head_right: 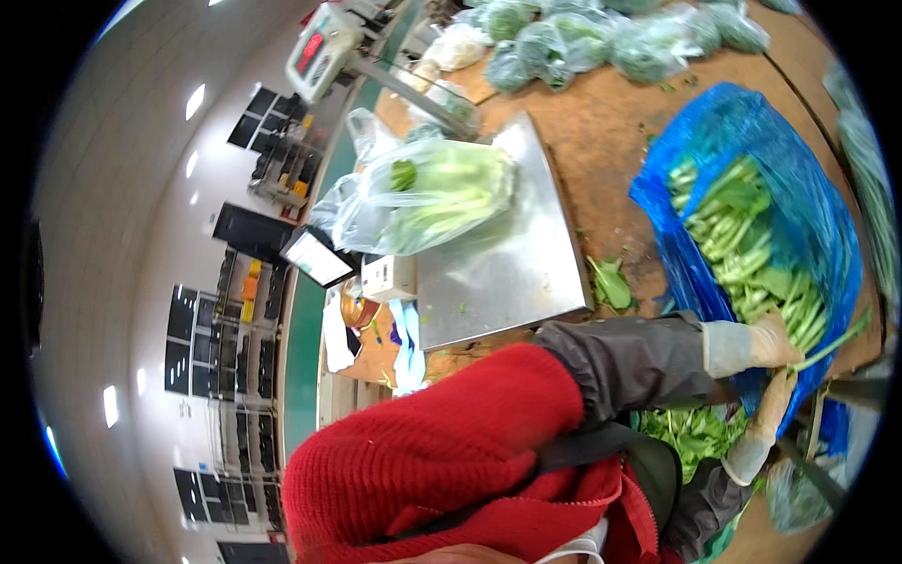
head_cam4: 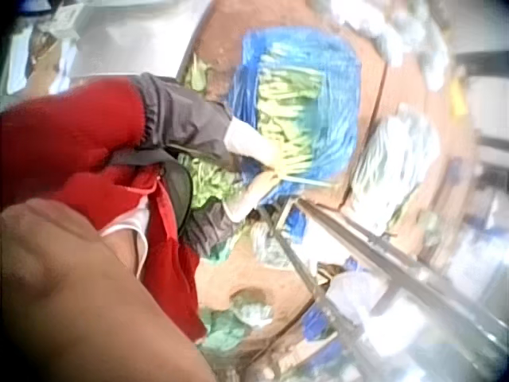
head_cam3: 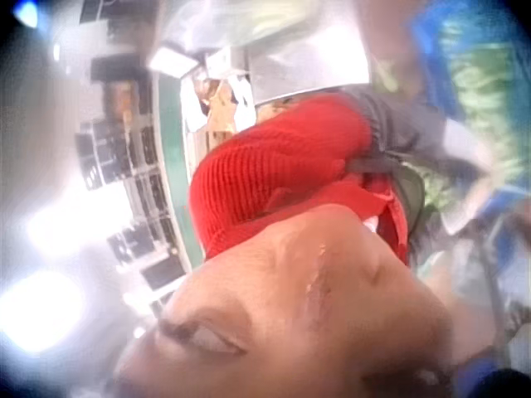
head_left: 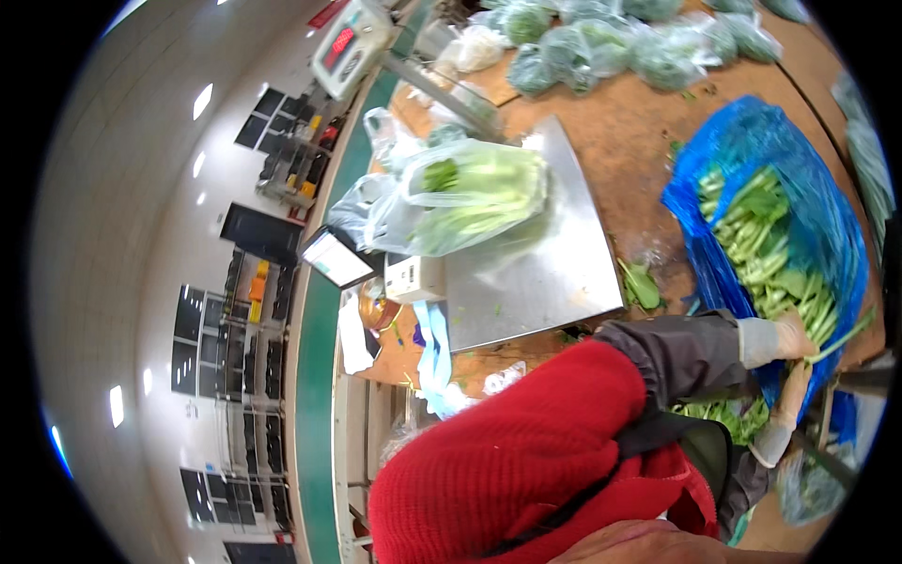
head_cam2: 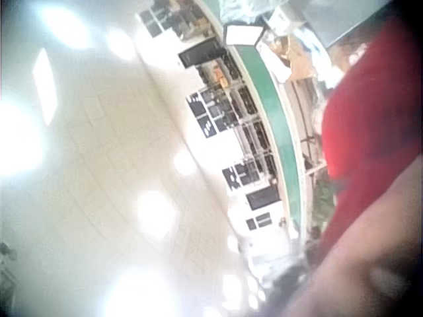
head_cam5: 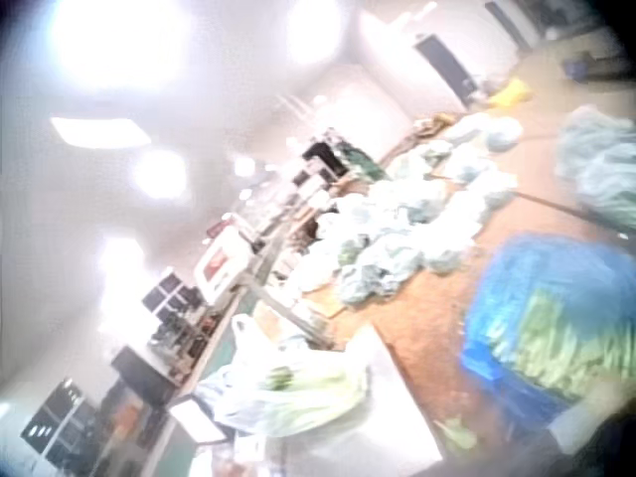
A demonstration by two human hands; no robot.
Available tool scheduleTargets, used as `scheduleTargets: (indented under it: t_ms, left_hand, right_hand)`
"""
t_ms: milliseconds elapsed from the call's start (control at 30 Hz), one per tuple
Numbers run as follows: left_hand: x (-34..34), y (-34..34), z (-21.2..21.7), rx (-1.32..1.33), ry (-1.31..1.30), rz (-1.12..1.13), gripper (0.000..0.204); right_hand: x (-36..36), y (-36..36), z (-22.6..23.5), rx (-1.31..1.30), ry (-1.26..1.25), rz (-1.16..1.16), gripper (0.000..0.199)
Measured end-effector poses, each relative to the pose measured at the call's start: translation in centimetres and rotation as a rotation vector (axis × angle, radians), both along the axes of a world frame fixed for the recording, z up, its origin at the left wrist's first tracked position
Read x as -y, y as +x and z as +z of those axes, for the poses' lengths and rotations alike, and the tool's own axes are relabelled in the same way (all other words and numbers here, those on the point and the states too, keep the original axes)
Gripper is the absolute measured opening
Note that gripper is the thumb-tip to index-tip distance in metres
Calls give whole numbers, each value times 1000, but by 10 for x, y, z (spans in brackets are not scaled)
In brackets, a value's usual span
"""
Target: The person repeatedly picks bunches of leafy green vegetables from a blue bag, trims the stems with a handheld cutter, and places the trimmed bunches into clear plastic bags on a digital scale. The person then moves the filled bags to the side and continues the cycle.
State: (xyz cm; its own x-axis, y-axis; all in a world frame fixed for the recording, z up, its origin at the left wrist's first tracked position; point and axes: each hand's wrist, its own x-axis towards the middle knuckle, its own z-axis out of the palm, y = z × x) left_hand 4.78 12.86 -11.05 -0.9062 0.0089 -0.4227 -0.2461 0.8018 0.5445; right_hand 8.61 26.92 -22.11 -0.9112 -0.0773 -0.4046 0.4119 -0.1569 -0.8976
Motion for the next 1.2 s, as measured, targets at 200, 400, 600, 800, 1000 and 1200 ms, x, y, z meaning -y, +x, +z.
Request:
scheduleTargets:
  t_ms: [200,400,600,800,1000,1200]
  left_hand:
    - [70,-17,36,276,983,276,52]
    - [59,-13,115,203,693,0,51]
    - [89,-66,67,751,863,147,41]
    - [96,-56,102,588,991,81,23]
    - [124,-11,110,504,1030,101,21]
    - [106,67,61,-264,369,20,59]
  right_hand:
    - [39,5,124,19,122,146,45]
    - [18,-29,119,47,-32,74,43]
    - [67,-19,188,-414,300,408,54]
    - [58,0,198,-197,319,140,55]
    - [59,32,175,94,-650,-65,52]
    - [107,22,189,-35,-396,142,38]
